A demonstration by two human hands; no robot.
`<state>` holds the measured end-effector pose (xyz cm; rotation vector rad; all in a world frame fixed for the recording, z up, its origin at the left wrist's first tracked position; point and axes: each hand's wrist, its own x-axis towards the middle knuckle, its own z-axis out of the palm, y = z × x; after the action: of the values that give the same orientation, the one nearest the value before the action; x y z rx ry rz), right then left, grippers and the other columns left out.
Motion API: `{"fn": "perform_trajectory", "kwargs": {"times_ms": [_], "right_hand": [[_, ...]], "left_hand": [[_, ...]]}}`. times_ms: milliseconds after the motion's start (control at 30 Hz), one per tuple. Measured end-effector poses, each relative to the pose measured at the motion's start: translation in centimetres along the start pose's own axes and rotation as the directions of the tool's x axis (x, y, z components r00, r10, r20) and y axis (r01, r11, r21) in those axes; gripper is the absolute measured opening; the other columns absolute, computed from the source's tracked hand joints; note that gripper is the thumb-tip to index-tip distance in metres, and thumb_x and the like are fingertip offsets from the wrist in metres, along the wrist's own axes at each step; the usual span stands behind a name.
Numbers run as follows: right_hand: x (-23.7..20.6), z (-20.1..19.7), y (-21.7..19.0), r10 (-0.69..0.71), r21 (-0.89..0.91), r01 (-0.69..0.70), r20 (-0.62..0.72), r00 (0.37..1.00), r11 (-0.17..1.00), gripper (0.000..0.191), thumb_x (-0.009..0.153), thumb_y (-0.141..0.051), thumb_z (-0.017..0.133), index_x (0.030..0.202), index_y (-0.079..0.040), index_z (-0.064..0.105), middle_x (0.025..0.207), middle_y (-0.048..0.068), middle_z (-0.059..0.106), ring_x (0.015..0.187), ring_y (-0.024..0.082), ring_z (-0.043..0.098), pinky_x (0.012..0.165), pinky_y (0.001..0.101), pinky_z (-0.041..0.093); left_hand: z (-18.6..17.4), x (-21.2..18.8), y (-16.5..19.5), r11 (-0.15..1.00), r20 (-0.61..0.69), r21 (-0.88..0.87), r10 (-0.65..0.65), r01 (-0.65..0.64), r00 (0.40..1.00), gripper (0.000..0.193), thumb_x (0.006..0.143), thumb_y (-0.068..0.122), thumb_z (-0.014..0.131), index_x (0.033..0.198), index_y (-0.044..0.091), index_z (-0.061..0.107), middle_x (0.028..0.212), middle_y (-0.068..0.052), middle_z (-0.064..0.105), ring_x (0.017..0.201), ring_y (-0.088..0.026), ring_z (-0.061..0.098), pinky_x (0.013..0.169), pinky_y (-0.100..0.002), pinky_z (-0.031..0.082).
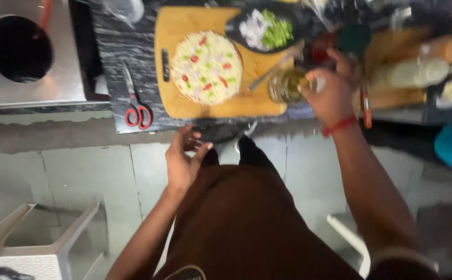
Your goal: The person assembles a pizza by adding shredded cheese, chopped onions, green peppers, and sliced tomatoes onto a pizza base on a wooden cutting board. They retrieve ingredients from a refrigerator and use jars to add toppings.
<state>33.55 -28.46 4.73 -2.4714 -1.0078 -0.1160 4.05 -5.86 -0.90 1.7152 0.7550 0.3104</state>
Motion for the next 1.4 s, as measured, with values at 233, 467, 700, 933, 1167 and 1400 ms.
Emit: {"fn": "perform_trajectory", "kwargs": {"times_ms": [233,467,700,933,1167,1400], "right_hand": [[-4.1,-1.9,-8.4,0.153,0.269,-0.167,0.073,0.985,0.949,0.027,0.089,-0.021,0.093,0.097,-0.008,0.07,0.09,0.005,0.066,0.082,0.019,0.062,0.073,0.0358,0.048],[-2.7,9.5,-8.0,0.155,0.045,-0.157,0.049,0.987,0.987,0.034,0.075,-0.025,0.083,0.105,-0.01,0.074,0.088,0.014,0.074,0.078,0.036,0.071,0.065,0.0445,0.055],[-8.4,-0.8,5.4,0.242,-0.046,-0.257,-0.217,0.946,0.965,0.047,0.091,-0.002,0.069,0.137,0.002,0.064,0.136,0.023,0.066,0.135,0.042,0.058,0.121,0.0515,0.042],[-9.8,-2.5,16.8,0.431,-0.168,-0.412,0.097,0.897,0.895,0.03,0.093,-0.024,0.084,0.104,-0.002,0.067,0.104,0.02,0.067,0.098,0.04,0.065,0.086,0.0488,0.052],[-22.0,-5.1,12.8,0.544,0.01,-0.557,0.196,0.816,0.831,0.022,0.114,-0.026,0.056,0.113,-0.005,0.062,0.089,0.015,0.067,0.078,0.036,0.068,0.07,0.0467,0.053],[-21.6,1.8,5.1,0.294,0.265,-0.438,0.445,0.846,0.859,0.024,0.105,-0.028,0.058,0.116,-0.009,0.067,0.093,0.013,0.071,0.082,0.035,0.07,0.072,0.0419,0.056]], "left_hand": [[0.5,-0.1,-0.2,0.981,0.044,0.075,-0.183,0.18,0.982,0.044,0.083,0.011,0.085,0.12,0.001,0.065,0.096,-0.008,0.076,0.074,-0.013,0.07,0.069,-0.028,0.058],[8.1,0.4,-1.8,0.985,0.043,0.081,-0.159,0.155,0.986,0.029,0.087,0.011,0.084,0.112,0.001,0.072,0.092,-0.009,0.076,0.079,-0.012,0.07,0.074,-0.027,0.059],[11.3,2.5,-0.7,0.979,0.021,0.161,0.124,-0.126,0.992,0.027,0.087,0.007,0.08,0.112,0.001,0.072,0.101,-0.015,0.074,0.087,-0.026,0.073,0.078,-0.035,0.059],[13.9,5.5,1.4,0.874,0.152,0.388,0.253,-0.293,0.955,0.031,0.091,0.003,0.073,0.122,0.007,0.07,0.114,-0.018,0.065,0.09,-0.038,0.069,0.077,-0.046,0.056],[11.5,7.7,3.6,0.679,0.318,0.611,0.26,-0.407,0.912,0.051,0.076,0.007,0.082,0.125,0.017,0.071,0.127,-0.007,0.059,0.119,-0.031,0.054,0.099,-0.049,0.046],[11.4,11.9,5.6,0.485,0.605,0.506,0.39,-0.714,0.694,0.04,0.065,0.015,0.087,0.104,0.02,0.082,0.144,-0.01,0.049,0.137,-0.034,0.037,0.11,-0.058,0.024]]}}
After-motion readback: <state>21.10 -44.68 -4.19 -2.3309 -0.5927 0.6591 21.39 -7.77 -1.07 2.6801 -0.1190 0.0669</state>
